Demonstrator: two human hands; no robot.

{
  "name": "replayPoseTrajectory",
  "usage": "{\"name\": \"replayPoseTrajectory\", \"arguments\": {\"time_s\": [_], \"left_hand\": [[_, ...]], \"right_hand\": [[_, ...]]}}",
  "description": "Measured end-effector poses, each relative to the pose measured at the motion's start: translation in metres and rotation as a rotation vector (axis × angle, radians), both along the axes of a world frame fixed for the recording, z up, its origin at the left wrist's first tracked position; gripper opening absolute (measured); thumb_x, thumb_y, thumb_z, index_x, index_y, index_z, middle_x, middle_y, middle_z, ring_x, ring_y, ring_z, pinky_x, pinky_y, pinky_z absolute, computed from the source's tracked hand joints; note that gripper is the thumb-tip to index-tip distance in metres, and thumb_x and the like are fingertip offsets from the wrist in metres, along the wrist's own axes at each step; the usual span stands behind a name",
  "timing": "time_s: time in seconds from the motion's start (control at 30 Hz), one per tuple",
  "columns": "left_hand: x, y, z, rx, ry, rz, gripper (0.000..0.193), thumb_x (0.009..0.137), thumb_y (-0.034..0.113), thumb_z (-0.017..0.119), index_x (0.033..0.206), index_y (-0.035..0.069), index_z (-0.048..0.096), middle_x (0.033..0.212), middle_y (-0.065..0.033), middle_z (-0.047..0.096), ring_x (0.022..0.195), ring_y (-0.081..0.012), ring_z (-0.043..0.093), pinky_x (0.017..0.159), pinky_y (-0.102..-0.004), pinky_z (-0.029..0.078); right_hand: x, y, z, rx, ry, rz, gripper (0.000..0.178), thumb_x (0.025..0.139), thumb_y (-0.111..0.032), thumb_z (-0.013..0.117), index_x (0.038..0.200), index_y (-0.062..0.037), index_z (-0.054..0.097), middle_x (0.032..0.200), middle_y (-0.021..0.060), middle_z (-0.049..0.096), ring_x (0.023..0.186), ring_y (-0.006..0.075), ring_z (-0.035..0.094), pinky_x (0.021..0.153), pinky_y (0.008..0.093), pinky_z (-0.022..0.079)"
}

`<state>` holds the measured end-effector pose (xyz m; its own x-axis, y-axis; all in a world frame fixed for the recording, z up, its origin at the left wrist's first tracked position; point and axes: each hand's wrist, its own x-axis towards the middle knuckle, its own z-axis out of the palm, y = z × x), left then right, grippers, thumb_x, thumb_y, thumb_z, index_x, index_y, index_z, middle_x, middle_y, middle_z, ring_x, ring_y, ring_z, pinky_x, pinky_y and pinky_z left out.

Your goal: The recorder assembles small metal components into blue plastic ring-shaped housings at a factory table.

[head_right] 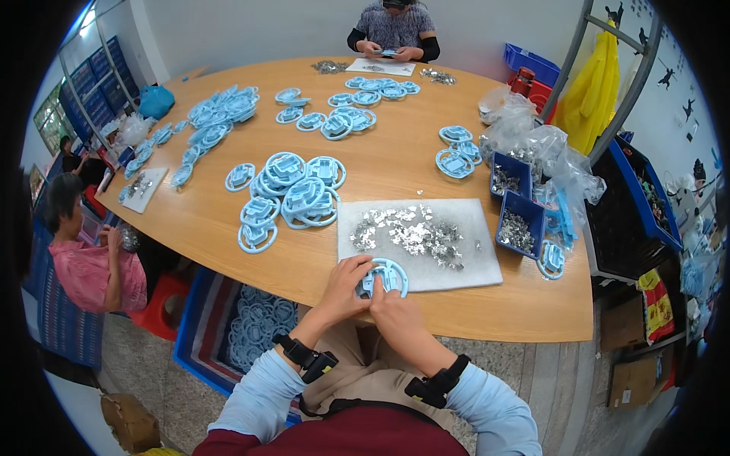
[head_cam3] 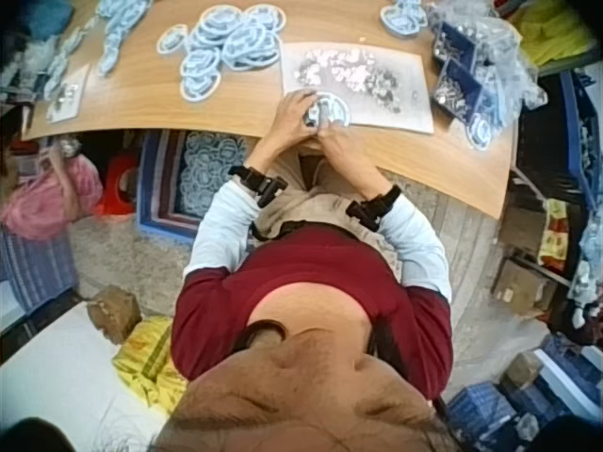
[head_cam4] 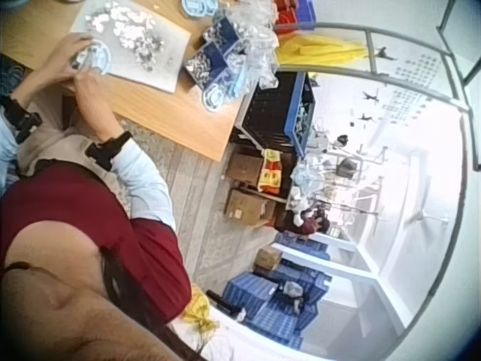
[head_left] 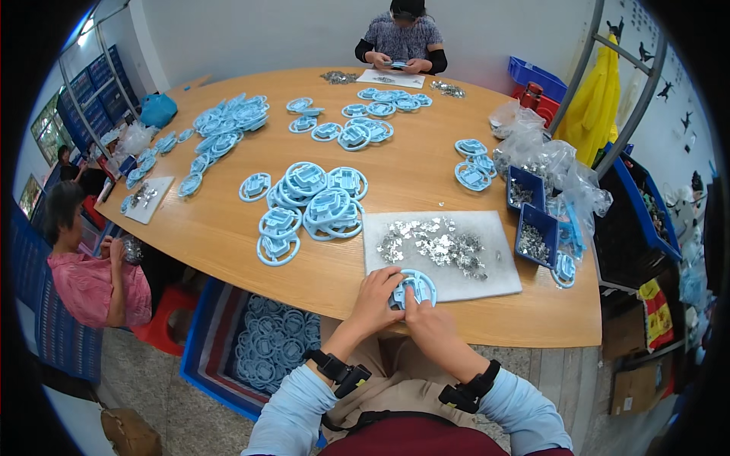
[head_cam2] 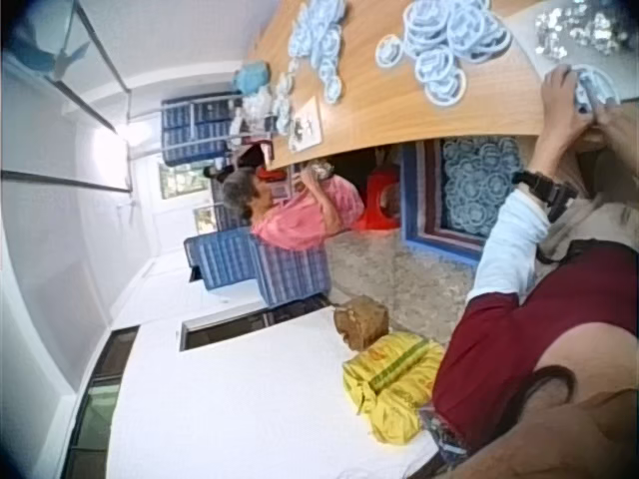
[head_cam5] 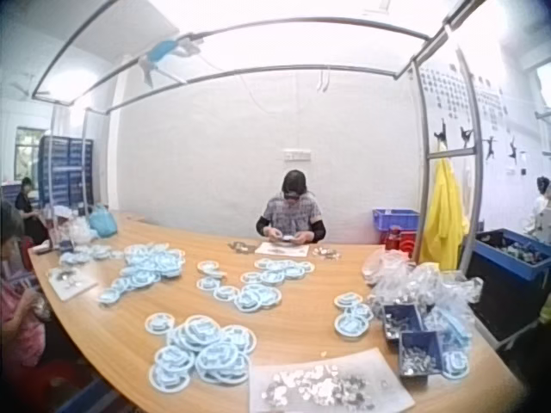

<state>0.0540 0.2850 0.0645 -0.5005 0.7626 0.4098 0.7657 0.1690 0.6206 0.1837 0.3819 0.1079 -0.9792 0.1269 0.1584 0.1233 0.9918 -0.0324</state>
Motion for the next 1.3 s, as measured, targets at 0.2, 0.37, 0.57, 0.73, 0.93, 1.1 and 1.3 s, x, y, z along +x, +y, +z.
{"name": "replayPoseTrajectory", "arguments": {"time_s": [0.2, 0.37, 0.57, 0.73, 0.93, 1.1, 1.3], "left_hand": [[0.001, 0.004, -0.001, 0.037, 0.013, -0.023, 0.057, 0.061, 0.023, 0.076, 0.111, 0.004, 0.056, 0.123, -0.0116, 0.050, 0.112, -0.0311, 0.047, 0.094, -0.0406, 0.038], [0.004, -0.002, 0.003, 0.042, 0.006, -0.010, 0.066, 0.058, 0.029, 0.081, 0.114, 0.005, 0.055, 0.124, -0.0146, 0.049, 0.113, -0.0327, 0.046, 0.095, -0.0407, 0.037], [0.026, 0.001, 0.021, 0.206, -0.238, -0.111, 0.069, 0.059, 0.031, 0.083, 0.116, 0.005, 0.053, 0.121, -0.0186, 0.048, 0.113, -0.0317, 0.047, 0.090, -0.0395, 0.043], [0.009, 0.001, 0.025, 0.009, -1.078, -0.111, 0.047, 0.076, 0.027, 0.075, 0.108, -0.003, 0.059, 0.099, -0.0100, 0.063, 0.086, -0.0145, 0.060, 0.073, -0.0278, 0.050], [0.005, 0.002, 0.042, -0.132, -1.278, -0.178, 0.032, 0.079, 0.025, 0.072, 0.097, -0.001, 0.066, 0.086, -0.0050, 0.066, 0.077, -0.0097, 0.060, 0.068, -0.0228, 0.048], [0.005, 0.006, 0.038, -0.150, -1.208, -0.163, 0.029, 0.077, 0.024, 0.074, 0.092, -0.001, 0.067, 0.081, -0.0051, 0.066, 0.073, -0.0098, 0.060, 0.067, -0.0230, 0.048], [-0.013, 0.013, 0.054, -0.078, -1.142, -0.221, 0.033, 0.074, 0.025, 0.077, 0.087, -0.003, 0.066, 0.076, -0.0062, 0.066, 0.065, -0.0095, 0.060, 0.058, -0.0237, 0.049]], "right_hand": [[-0.004, 0.010, -0.019, 0.075, 0.035, -0.014, 0.047, 0.079, -0.011, 0.053, 0.124, 0.0002, 0.049, 0.068, 0.0130, 0.060, 0.054, 0.0244, 0.061, 0.048, 0.0349, 0.048], [0.002, 0.030, -0.003, -0.278, 0.273, -0.113, 0.045, 0.078, -0.013, 0.058, 0.122, -0.0076, 0.054, 0.069, 0.0163, 0.062, 0.062, 0.0303, 0.063, 0.057, 0.0388, 0.050], [0.005, 0.063, -0.033, -1.051, 0.365, -0.234, 0.032, 0.080, -0.009, 0.059, 0.111, -0.0011, 0.059, 0.083, 0.0153, 0.066, 0.072, 0.0185, 0.063, 0.065, 0.0296, 0.049], [0.012, 0.054, -0.025, -1.283, 0.345, -0.147, 0.030, 0.086, -0.004, 0.055, 0.114, 0.0032, 0.055, 0.089, 0.0027, 0.064, 0.077, 0.0053, 0.056, 0.067, 0.0221, 0.046], [0.020, 0.053, -0.030, -1.227, 0.323, -0.141, 0.029, 0.086, -0.004, 0.054, 0.114, 0.0021, 0.056, 0.086, 0.0019, 0.063, 0.074, 0.0044, 0.054, 0.065, 0.0217, 0.045], [0.027, 0.051, -0.025, -1.228, 0.296, -0.165, 0.029, 0.086, -0.007, 0.057, 0.113, 0.0019, 0.057, 0.082, 0.0018, 0.062, 0.073, 0.0046, 0.052, 0.064, 0.0212, 0.044], [0.003, 0.118, -0.018, -0.879, 0.564, -0.231, 0.024, 0.078, -0.016, 0.068, 0.095, 0.0001, 0.066, 0.081, 0.0076, 0.066, 0.070, 0.0128, 0.058, 0.063, 0.0269, 0.045]]}}
